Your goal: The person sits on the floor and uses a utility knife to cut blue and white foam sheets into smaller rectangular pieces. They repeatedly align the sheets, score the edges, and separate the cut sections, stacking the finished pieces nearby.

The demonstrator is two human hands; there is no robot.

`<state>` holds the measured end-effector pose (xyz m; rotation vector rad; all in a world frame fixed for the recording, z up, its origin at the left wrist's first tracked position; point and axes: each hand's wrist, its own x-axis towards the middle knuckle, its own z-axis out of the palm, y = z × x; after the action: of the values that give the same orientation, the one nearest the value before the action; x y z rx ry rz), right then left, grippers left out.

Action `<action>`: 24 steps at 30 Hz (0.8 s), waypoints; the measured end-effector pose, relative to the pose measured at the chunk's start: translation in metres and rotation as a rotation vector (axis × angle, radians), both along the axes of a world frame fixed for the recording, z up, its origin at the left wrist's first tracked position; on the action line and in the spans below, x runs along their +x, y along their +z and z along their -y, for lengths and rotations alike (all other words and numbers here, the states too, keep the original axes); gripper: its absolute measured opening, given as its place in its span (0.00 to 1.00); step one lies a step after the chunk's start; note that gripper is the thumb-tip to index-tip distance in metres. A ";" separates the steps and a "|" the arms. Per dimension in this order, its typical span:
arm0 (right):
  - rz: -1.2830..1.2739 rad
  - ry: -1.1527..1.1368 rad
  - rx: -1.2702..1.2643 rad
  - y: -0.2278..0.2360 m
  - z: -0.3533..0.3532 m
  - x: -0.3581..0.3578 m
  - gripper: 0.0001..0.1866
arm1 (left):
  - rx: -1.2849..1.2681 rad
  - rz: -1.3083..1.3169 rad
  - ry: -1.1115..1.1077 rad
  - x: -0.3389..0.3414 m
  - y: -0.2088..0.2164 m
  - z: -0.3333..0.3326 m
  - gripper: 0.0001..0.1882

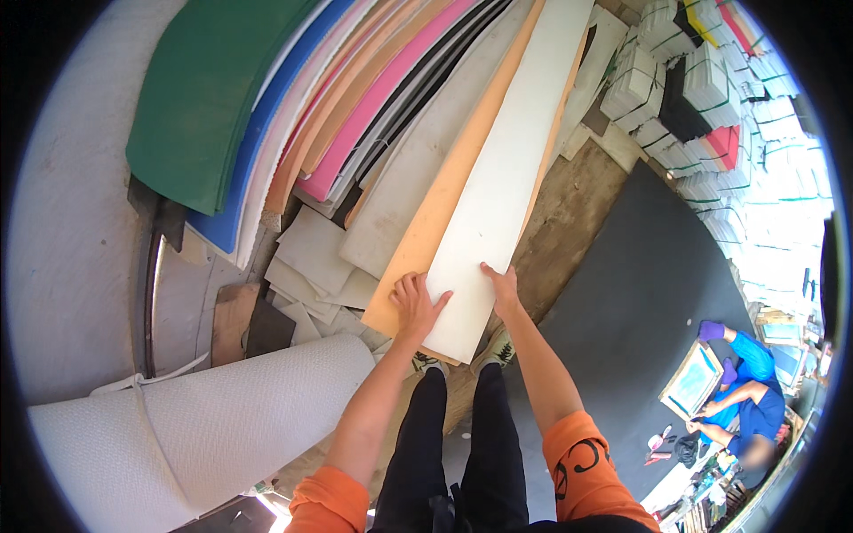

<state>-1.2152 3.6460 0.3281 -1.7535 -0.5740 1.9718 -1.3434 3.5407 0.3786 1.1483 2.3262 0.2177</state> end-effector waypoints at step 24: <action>-0.390 -0.097 0.052 0.264 -0.016 -0.025 0.25 | 1.091 0.466 0.917 0.012 0.278 0.044 0.31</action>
<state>-1.2404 3.6618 0.5919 -1.2887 -0.3937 2.1305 -1.3311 3.4971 0.6564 0.1950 2.0642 1.9929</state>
